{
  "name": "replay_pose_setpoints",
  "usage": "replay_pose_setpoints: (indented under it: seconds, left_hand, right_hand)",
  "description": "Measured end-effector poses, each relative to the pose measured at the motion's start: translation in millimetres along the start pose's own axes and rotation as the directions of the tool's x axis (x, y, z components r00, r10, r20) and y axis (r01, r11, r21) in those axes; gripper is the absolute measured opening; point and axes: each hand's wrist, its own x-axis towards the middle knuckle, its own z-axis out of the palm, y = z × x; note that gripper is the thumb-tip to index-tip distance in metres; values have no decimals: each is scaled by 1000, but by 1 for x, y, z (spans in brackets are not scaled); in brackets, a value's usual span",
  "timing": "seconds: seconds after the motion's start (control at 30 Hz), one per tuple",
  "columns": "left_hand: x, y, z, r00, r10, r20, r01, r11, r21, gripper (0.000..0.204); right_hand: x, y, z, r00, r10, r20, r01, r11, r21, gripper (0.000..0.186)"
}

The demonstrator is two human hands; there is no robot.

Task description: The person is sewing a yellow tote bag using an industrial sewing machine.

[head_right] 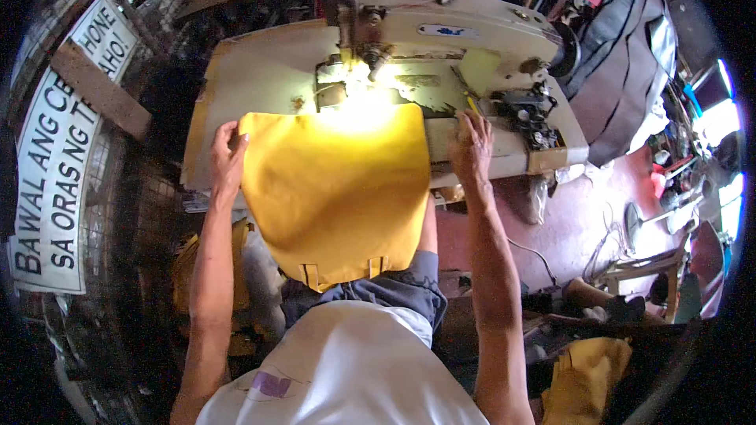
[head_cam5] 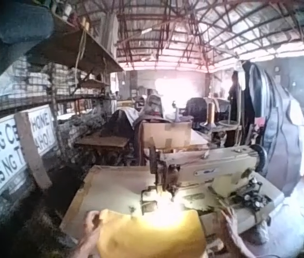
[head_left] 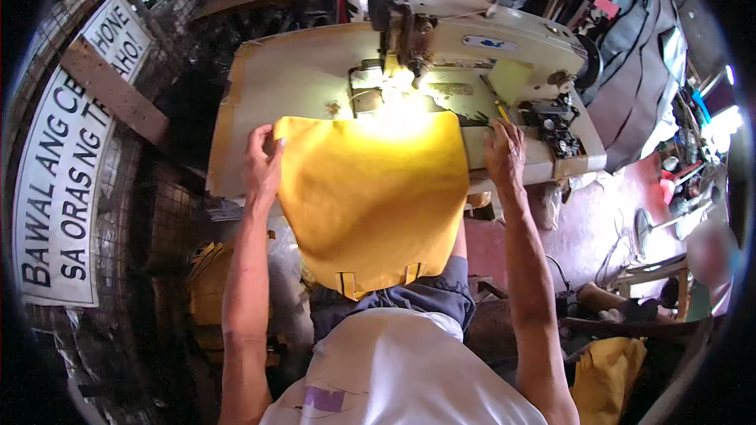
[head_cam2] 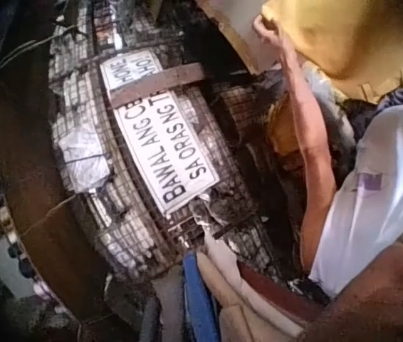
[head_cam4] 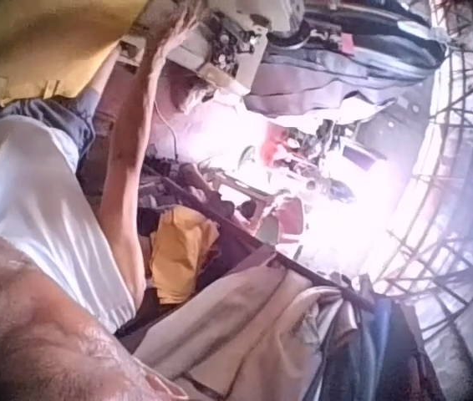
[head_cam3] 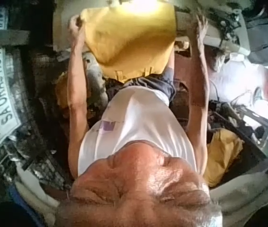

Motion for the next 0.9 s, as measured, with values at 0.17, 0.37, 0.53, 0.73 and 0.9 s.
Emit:
replay_pose_setpoints:
  seconds: [0.17, 0.37, 0.53, 0.73, 0.9]
  left_hand:
    - [-7, 30, -5, 982, -81, 169, 183, 613, -769, 27]
    - [-14, 67, -32, 988, -47, 148, 147, 589, -795, 24]
    - [-27, 76, -35, 993, -2, 116, 93, 619, -780, 23]
    - [-52, 109, -41, 998, 48, 49, -1, 726, -688, 20]
    - [-64, 124, -47, 993, 98, 63, -22, 684, -729, 19]
  right_hand:
    - [-3, 0, -1, 998, 46, 48, -37, 985, -170, 25]
    - [-2, -9, -4, 1000, 15, -3, -15, 989, -147, 24]
    - [12, -76, -30, 970, -140, -197, 158, 984, 83, 25]
    - [21, -219, -61, 971, -239, -24, 199, 743, 640, 27]
    - [44, -261, -63, 932, -354, -73, 293, 620, 728, 24]
